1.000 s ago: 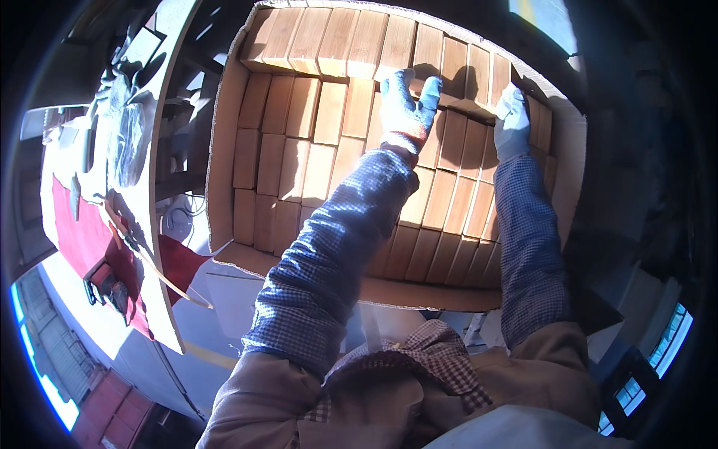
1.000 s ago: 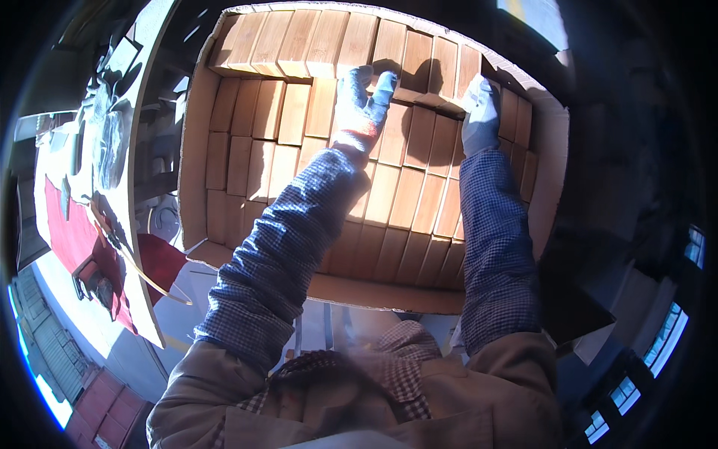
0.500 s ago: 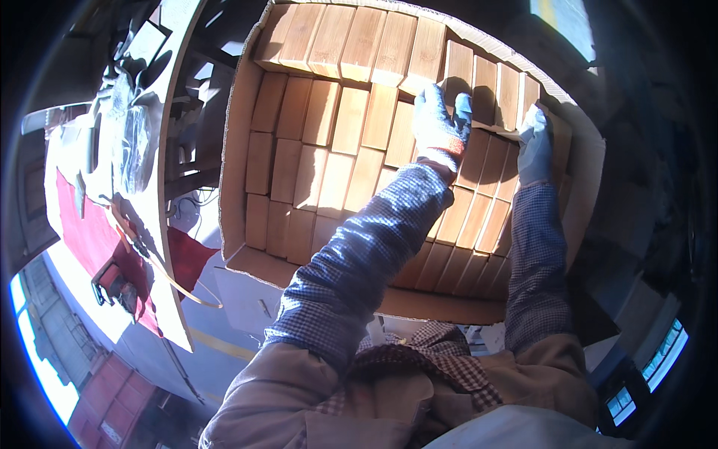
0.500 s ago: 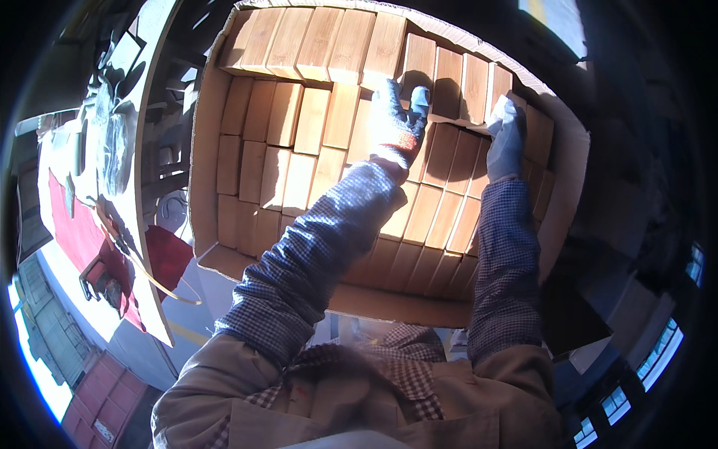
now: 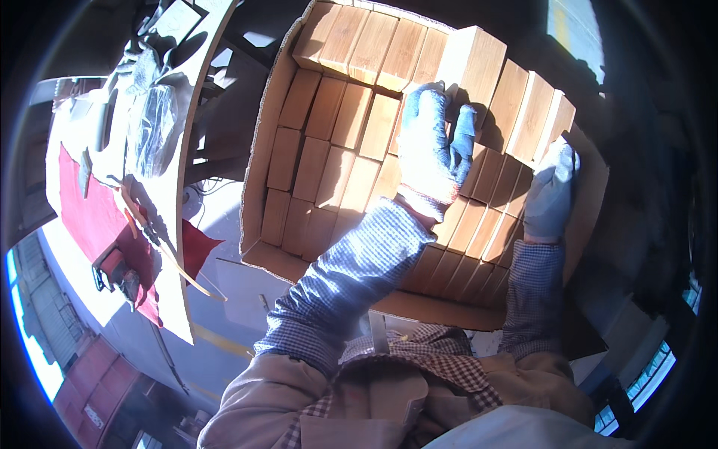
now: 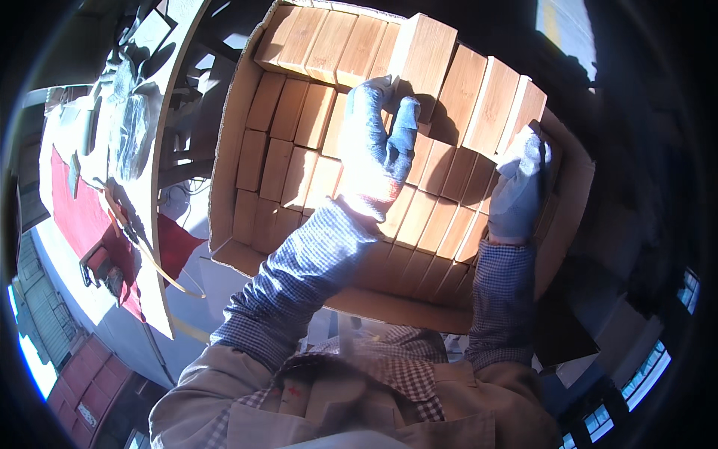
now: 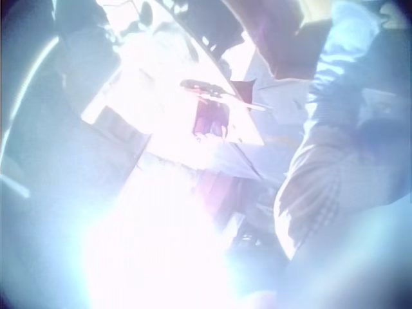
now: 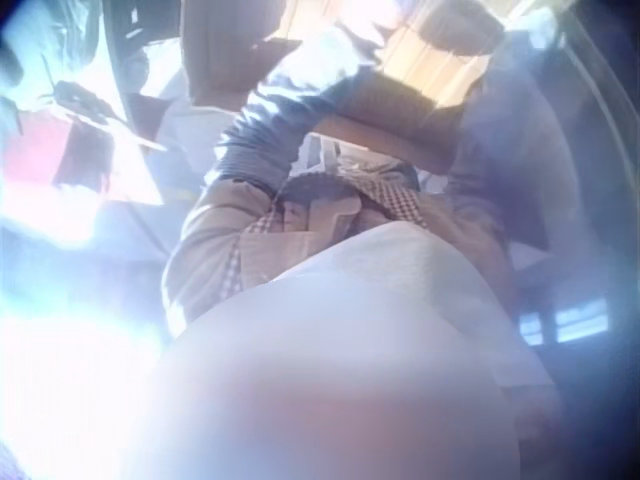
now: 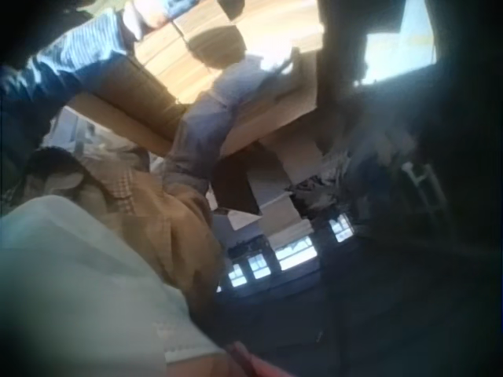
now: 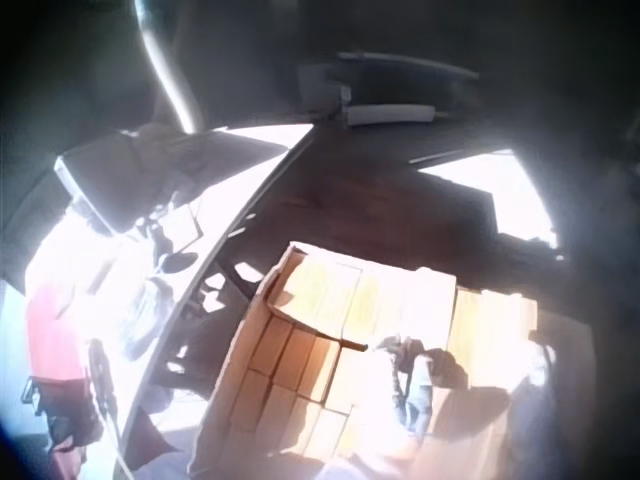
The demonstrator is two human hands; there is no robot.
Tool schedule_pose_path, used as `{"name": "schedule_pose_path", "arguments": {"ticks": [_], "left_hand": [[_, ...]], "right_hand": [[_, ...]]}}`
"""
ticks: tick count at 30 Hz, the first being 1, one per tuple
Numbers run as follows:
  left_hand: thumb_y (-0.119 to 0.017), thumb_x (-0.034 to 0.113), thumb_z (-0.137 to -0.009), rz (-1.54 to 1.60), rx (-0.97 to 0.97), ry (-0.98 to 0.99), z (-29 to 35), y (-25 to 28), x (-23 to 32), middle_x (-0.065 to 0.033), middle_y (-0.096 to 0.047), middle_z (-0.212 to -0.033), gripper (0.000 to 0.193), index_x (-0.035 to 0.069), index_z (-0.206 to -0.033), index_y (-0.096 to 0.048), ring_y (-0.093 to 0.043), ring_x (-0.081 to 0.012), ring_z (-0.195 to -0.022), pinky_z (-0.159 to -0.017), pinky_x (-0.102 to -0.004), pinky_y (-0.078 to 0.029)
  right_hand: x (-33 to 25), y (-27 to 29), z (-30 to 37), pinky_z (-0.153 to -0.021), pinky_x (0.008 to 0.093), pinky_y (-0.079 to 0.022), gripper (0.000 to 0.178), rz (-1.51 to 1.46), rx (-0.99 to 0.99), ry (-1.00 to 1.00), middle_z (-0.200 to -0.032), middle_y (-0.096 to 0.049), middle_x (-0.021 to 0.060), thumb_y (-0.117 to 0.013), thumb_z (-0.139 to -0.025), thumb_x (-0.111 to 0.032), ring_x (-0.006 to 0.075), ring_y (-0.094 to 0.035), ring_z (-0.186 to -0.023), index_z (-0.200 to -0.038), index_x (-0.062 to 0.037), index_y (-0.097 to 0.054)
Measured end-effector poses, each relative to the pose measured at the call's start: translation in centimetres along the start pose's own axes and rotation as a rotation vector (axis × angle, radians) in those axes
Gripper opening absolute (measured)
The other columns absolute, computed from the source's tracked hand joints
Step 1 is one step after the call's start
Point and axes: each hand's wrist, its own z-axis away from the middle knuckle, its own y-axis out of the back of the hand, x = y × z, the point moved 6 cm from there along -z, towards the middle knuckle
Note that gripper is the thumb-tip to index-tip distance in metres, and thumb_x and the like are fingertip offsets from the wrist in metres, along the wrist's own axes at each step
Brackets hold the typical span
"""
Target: The person sits on the floor and uses a small knife to shave and smooth the edges of small wooden blocks. They handle the blocks one at a time, rotating them to work different sides, then place finished pieces into a nearby stack. The person also moves a large cardboard sheet and walks through the workshop area.
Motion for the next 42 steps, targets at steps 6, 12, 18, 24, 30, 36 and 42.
{"name": "schedule_pose_path", "arguments": {"ticks": [6, 12, 18, 24, 30, 36, 42], "left_hand": [[-0.068, 0.021, -0.094, -0.030, 0.080, 0.037, -6.9, 5.1, -5.0, -0.0219, -0.065, -0.100, 0.025, 0.000, -0.104, -0.059, -0.067, -0.0391, -0.089, -0.078, -0.0434, -0.056], [-0.058, 0.028, -0.101, 0.069, -0.078, 0.152, -8.5, 7.2, -12.0, -0.0199, -0.068, -0.096, 0.026, 0.002, -0.103, -0.062, -0.066, -0.0388, -0.089, -0.082, -0.0407, -0.053], [-0.060, 0.019, -0.097, -0.452, 0.057, 0.000, -11.2, 11.0, -16.6, -0.0213, -0.066, -0.118, 0.027, 0.009, -0.121, -0.065, -0.064, -0.0398, -0.111, -0.098, -0.0426, -0.051], [-0.071, 0.040, -0.092, -0.318, -0.159, 0.357, -13.1, 10.4, -23.2, -0.0240, -0.067, -0.123, 0.064, 0.004, -0.140, -0.050, -0.063, -0.0378, -0.117, -0.101, -0.0419, -0.048], [-0.077, 0.036, -0.088, -0.538, -0.417, 0.240, -17.3, 9.7, -25.4, -0.0181, -0.068, -0.124, 0.064, -0.001, -0.136, -0.055, -0.069, -0.0308, -0.109, -0.094, -0.0368, -0.056], [-0.080, 0.036, -0.084, -0.689, -0.321, 0.103, -17.7, 11.1, -24.2, -0.0154, -0.073, -0.110, 0.060, 0.007, -0.132, -0.061, -0.072, -0.0320, -0.099, -0.088, -0.0384, -0.058], [-0.077, 0.026, -0.090, -0.125, -0.213, 0.290, -17.4, 15.9, -16.5, -0.0104, -0.073, -0.102, 0.035, 0.007, -0.117, -0.067, -0.072, -0.0202, -0.085, -0.068, -0.0326, -0.062]], "right_hand": [[1.4, -10.6, -2.2, -0.105, 0.0300, -0.047, 0.038, 0.154, -0.122, 0.062, -0.136, -0.058, 0.0096, -0.048, -0.107, -0.019, 0.0217, -0.060, -0.123, -0.142, -0.0034, -0.048], [3.3, -12.8, -3.1, -0.117, 0.0359, -0.032, 0.048, -0.104, -0.058, -0.169, -0.147, -0.052, 0.0039, -0.045, -0.108, -0.037, 0.0179, -0.045, -0.140, -0.148, -0.0111, -0.046], [4.7, -8.1, -5.5, -0.119, 0.0414, -0.031, 0.053, -0.287, 0.121, -0.207, -0.160, -0.037, 0.0022, -0.045, -0.107, -0.036, 0.0182, -0.040, -0.143, -0.154, -0.0109, -0.039], [6.2, -9.8, -7.7, -0.112, 0.0403, -0.042, 0.043, -0.032, -0.091, 0.006, -0.138, -0.060, 0.0087, -0.050, -0.104, -0.032, 0.0236, -0.055, -0.129, -0.137, -0.0050, -0.054], [4.4, -11.5, -6.2, -0.104, 0.0327, -0.048, 0.034, 0.891, -0.273, 0.618, -0.128, -0.064, 0.0121, -0.056, -0.099, -0.002, 0.0221, -0.062, -0.118, -0.132, 0.0001, -0.052], [5.1, -10.9, -6.4, -0.092, 0.0343, -0.054, 0.040, 1.134, -0.224, 0.855, -0.110, -0.069, 0.0144, -0.080, -0.084, -0.014, 0.0302, -0.068, -0.104, -0.117, 0.0010, -0.062], [10.6, -9.0, -9.7, -0.098, 0.0380, -0.053, 0.032, -0.414, -0.303, -0.207, -0.122, -0.067, 0.0129, -0.048, -0.104, -0.022, 0.0260, -0.066, -0.113, -0.127, -0.0013, -0.056]]}}
